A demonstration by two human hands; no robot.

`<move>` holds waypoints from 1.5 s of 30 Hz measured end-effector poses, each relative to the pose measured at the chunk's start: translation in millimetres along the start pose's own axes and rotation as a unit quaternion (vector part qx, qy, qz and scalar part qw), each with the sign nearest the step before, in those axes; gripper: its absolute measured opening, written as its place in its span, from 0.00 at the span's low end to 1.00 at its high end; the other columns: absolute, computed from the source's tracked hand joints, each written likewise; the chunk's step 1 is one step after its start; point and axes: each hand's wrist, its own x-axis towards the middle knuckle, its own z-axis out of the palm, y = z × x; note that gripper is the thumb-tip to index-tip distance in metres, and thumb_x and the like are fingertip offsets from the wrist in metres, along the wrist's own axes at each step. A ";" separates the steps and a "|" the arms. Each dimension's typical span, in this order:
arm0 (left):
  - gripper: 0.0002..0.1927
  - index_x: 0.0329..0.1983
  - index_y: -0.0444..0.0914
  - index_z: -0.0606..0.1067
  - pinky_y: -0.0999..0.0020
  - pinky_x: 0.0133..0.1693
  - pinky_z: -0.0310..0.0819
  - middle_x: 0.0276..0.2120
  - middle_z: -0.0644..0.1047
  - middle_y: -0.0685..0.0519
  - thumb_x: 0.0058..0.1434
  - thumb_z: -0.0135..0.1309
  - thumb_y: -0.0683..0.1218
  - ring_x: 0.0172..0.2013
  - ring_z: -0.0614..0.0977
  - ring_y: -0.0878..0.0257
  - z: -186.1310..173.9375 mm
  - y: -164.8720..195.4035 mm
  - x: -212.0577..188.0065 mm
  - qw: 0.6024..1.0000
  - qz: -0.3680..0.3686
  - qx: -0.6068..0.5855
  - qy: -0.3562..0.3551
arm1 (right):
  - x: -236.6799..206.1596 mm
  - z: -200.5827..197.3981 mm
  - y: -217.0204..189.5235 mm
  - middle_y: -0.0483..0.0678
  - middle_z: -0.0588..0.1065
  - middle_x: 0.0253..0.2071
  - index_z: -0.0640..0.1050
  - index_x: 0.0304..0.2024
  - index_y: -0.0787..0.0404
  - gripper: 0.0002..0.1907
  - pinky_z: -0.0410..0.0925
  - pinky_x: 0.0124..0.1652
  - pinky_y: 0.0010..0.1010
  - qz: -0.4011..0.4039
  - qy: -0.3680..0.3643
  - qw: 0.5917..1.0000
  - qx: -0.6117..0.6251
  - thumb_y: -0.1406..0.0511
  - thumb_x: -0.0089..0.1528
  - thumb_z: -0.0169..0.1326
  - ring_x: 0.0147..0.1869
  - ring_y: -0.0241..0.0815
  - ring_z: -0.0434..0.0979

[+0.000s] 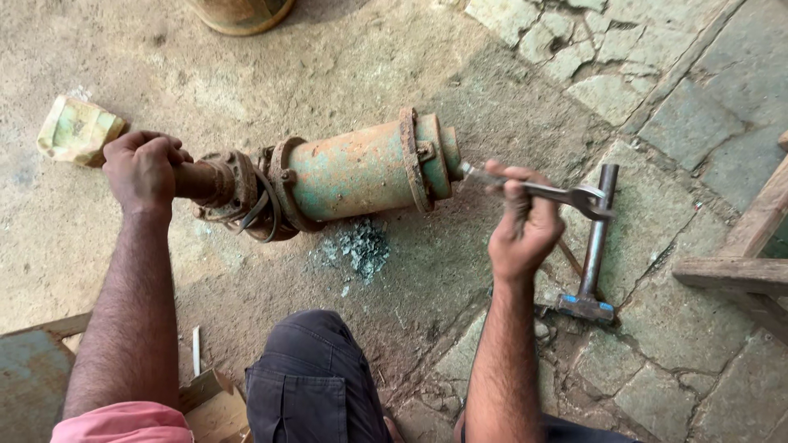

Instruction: The person sits on the ground and uses a wrench and hammer to loosen and remove a bolt from a cylindrical mechanical part. They repeatedly strike the bolt with the hammer and turn it with the wrench, eventually removing the bolt and placing it on the ground.

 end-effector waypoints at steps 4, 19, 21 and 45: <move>0.08 0.35 0.32 0.79 0.62 0.42 0.89 0.29 0.80 0.48 0.58 0.48 0.35 0.31 0.85 0.64 -0.7 1.0 -1.3 1.000 -0.001 -0.023 -0.012 | -2.0 18.5 4.7 0.55 0.81 0.45 0.76 0.47 0.65 0.11 0.82 0.55 0.39 -0.060 0.008 0.998 0.012 0.63 0.78 0.48 0.51 0.46 0.85; 0.08 0.35 0.34 0.80 0.63 0.43 0.89 0.31 0.81 0.48 0.58 0.50 0.34 0.31 0.86 0.64 -2.3 0.4 -2.3 1.000 -0.006 0.000 -0.002 | -19.9 21.9 22.2 0.53 0.82 0.43 0.77 0.48 0.62 0.13 0.84 0.41 0.31 0.043 0.005 0.999 -0.023 0.61 0.76 0.45 0.48 0.44 0.87; 0.05 0.35 0.33 0.78 0.60 0.42 0.86 0.31 0.80 0.47 0.61 0.51 0.35 0.31 0.85 0.63 -1.4 3.2 -3.7 0.999 -0.004 -0.030 -0.012 | -18.7 24.2 18.6 0.53 0.82 0.43 0.77 0.48 0.62 0.13 0.84 0.40 0.29 0.088 -0.037 0.995 -0.038 0.62 0.76 0.44 0.46 0.43 0.87; 0.07 0.34 0.33 0.78 0.63 0.43 0.89 0.30 0.80 0.47 0.56 0.49 0.35 0.31 0.85 0.62 -3.7 -6.6 1.2 0.999 -0.014 -0.034 -0.013 | -22.4 15.2 33.5 0.56 0.82 0.43 0.78 0.46 0.67 0.14 0.81 0.41 0.30 0.051 0.061 0.997 0.013 0.61 0.74 0.48 0.45 0.43 0.85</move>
